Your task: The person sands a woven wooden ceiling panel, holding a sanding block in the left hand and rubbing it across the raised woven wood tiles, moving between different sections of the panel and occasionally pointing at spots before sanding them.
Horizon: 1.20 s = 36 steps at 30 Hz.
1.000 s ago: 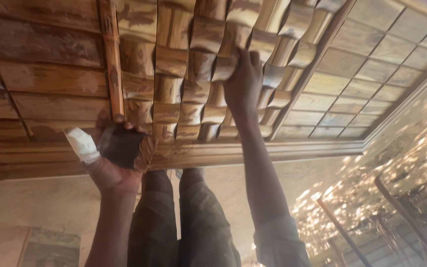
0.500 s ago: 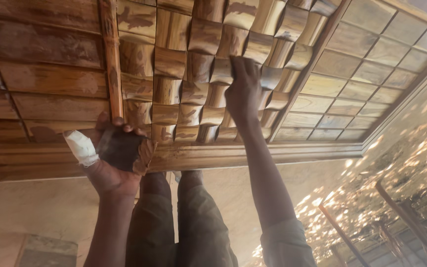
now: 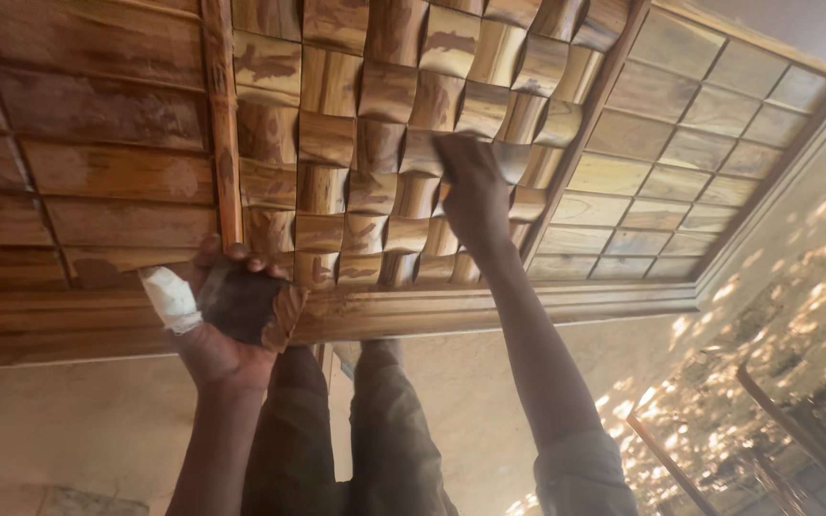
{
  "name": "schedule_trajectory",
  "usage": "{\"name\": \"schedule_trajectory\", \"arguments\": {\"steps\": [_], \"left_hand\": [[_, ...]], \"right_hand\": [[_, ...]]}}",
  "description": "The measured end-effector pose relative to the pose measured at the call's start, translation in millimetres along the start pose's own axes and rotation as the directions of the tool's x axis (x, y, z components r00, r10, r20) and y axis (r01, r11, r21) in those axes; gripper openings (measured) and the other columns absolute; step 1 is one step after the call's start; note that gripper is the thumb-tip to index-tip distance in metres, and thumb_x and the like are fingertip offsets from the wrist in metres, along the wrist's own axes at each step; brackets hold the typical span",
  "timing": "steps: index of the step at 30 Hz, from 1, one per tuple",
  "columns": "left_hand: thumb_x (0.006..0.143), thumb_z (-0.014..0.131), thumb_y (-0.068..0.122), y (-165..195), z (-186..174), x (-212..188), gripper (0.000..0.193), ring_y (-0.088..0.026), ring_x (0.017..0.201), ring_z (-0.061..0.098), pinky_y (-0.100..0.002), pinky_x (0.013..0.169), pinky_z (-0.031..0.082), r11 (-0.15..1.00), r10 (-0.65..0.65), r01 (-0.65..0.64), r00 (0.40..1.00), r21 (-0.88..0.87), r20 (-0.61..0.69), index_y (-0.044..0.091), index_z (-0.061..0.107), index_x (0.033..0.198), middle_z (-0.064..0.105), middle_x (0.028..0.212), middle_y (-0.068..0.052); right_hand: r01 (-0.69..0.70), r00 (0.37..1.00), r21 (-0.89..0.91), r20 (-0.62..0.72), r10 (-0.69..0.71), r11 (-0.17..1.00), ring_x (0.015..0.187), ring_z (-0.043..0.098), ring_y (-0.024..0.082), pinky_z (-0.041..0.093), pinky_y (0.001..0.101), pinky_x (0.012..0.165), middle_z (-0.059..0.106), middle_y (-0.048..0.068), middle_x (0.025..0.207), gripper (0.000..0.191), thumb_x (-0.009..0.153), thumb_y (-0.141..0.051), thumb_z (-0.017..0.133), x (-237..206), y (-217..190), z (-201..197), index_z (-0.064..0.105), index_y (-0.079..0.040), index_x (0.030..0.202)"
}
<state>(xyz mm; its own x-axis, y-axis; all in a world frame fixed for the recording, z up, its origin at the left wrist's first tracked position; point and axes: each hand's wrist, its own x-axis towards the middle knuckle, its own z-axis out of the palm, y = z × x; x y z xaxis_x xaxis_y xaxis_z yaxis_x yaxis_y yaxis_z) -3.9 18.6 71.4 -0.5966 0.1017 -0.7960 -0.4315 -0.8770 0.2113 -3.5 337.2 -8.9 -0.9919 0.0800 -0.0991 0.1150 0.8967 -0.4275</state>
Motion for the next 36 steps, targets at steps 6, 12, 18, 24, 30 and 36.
{"name": "schedule_trajectory", "arguments": {"steps": [6,12,18,24,30,36], "left_hand": [[0.107,0.055,0.053,-21.5,0.9,-8.4,0.051,-0.025,0.101,0.061,-0.047,0.096,0.054,0.997,-0.058,0.061,0.996,0.039,-0.074,0.008,0.066,0.127,0.063,0.107,-0.009],[0.109,0.056,0.054,-80.7,7.7,-15.5,0.053,-0.026,0.102,0.062,-0.046,0.097,0.055,0.981,-0.124,0.131,0.991,0.142,-0.057,0.005,0.065,0.128,0.064,0.108,-0.010],[0.110,0.057,0.058,-203.9,24.2,-17.4,0.058,-0.023,0.099,0.062,-0.041,0.098,0.054,0.979,-0.106,0.083,0.987,0.185,0.119,0.004,0.062,0.132,0.065,0.108,-0.010],[0.099,0.056,0.059,-338.5,36.2,-15.5,0.062,-0.025,0.098,0.065,-0.044,0.092,0.057,0.988,-0.144,0.133,0.979,0.084,0.147,0.006,0.065,0.129,0.066,0.104,-0.011],[0.107,0.055,0.049,-390.0,29.1,-31.6,0.050,-0.024,0.093,0.062,-0.043,0.090,0.056,0.994,-0.102,0.101,0.994,0.034,0.028,0.006,0.062,0.131,0.064,0.102,-0.011],[0.105,0.059,0.045,-361.8,14.2,-34.8,0.044,-0.023,0.094,0.063,-0.042,0.089,0.057,0.998,0.061,-0.060,0.998,0.031,-0.008,0.008,0.063,0.128,0.063,0.103,-0.009]], "right_hand": [[-0.594,0.551,0.791,0.263,0.792,0.150,0.105,0.065,0.025,0.054,0.0341,0.084,0.070,0.016,0.117,0.029,0.101,0.001,0.067,-45.9,34.9,-4.6,0.065,0.006,0.129],[-0.153,0.580,0.968,0.253,0.774,-0.201,0.116,0.066,0.027,0.060,0.0373,0.098,0.062,0.018,0.128,0.041,0.098,0.001,0.066,-130.9,119.4,-22.0,0.052,0.010,0.135],[-0.565,0.553,0.708,-0.057,0.831,0.424,0.122,0.060,0.028,0.052,0.0420,0.103,0.059,0.013,0.131,0.046,0.098,-0.006,0.073,-181.5,202.5,-50.9,0.050,0.004,0.137],[-0.503,0.839,0.474,0.065,0.541,0.723,0.090,0.070,0.028,0.060,0.0394,0.077,0.063,0.016,0.112,0.047,0.096,-0.005,0.068,-250.4,147.0,-118.4,0.054,-0.003,0.140],[-0.360,0.932,0.500,0.225,0.283,0.788,0.106,0.062,0.042,0.055,0.0482,0.083,0.056,0.025,0.119,0.061,0.092,-0.008,0.069,-251.0,101.3,-154.0,0.047,0.001,0.149],[-0.413,0.905,0.534,0.330,0.267,0.738,0.085,0.062,0.031,0.055,0.0412,0.071,0.059,0.020,0.112,0.048,0.091,-0.005,0.066,-234.5,82.8,-143.0,0.057,-0.002,0.138]]}}
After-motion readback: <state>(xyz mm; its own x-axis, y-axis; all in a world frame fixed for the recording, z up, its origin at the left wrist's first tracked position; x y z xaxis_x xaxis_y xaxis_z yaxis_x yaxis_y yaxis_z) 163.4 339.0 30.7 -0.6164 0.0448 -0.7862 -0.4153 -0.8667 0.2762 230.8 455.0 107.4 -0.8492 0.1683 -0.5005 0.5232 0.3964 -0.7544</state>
